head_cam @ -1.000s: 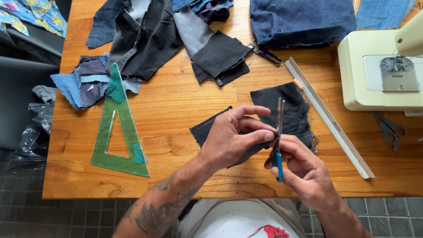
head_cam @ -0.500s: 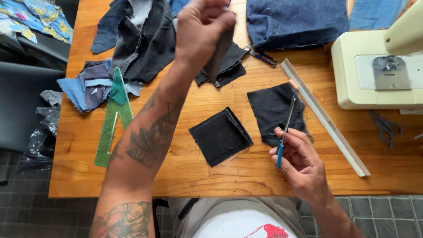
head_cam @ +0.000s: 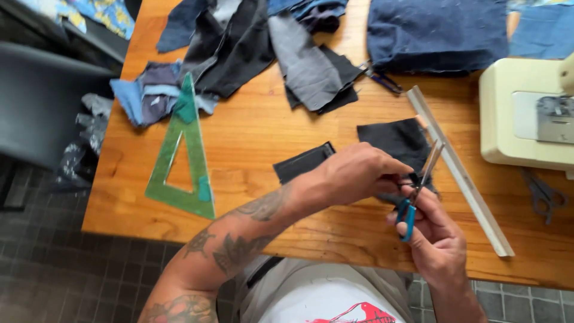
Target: The person uses blue-handled scissors to trim and cut black fabric pieces on a wooden table. They repeatedly pick up fabric scraps, align them, and cut along edges to create smaller, uniform pieces. A sewing machine and a green triangular ruler are visible on the table throughout the process.
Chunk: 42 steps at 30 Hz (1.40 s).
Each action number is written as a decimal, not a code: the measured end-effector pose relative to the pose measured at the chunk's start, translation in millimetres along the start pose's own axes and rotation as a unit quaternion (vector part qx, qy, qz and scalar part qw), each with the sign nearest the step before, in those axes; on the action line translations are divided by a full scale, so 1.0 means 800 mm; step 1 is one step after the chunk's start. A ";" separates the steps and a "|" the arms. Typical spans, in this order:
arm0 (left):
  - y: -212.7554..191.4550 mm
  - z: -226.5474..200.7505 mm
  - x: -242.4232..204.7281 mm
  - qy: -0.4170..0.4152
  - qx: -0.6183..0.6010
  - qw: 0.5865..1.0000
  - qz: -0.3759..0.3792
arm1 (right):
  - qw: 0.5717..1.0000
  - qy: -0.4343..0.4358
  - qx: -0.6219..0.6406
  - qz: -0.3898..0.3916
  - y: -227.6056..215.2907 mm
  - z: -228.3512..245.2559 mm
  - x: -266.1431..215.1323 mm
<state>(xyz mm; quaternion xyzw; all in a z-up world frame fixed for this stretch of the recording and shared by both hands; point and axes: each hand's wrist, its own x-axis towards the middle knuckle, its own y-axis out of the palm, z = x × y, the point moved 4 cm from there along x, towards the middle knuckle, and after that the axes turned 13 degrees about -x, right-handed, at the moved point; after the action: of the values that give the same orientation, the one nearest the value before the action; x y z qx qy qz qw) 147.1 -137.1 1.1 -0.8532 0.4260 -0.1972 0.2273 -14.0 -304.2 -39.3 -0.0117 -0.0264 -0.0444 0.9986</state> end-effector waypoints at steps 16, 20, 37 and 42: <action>-0.398 0.027 -0.388 -0.088 0.072 0.891 -0.440 | 0.976 -0.091 -0.194 -0.020 0.056 0.051 -0.003; -0.484 0.088 -0.585 -0.260 0.201 0.772 -0.544 | 0.957 -0.151 -0.236 -0.078 0.066 0.042 -0.013; -0.143 0.011 -0.218 0.011 0.188 0.947 -0.260 | 0.958 -0.119 -0.258 -0.030 0.085 0.050 0.016; -0.094 0.045 -0.111 0.080 0.223 0.968 -0.079 | 0.952 -0.178 -0.246 0.022 0.099 0.090 0.048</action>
<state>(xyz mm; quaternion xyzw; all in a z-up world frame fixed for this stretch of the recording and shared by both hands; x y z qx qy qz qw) 164.5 -16.6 0.3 -0.7932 0.3193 -0.3726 0.3606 27.9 -226.7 32.8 -0.2656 -0.1916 -0.0252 0.9445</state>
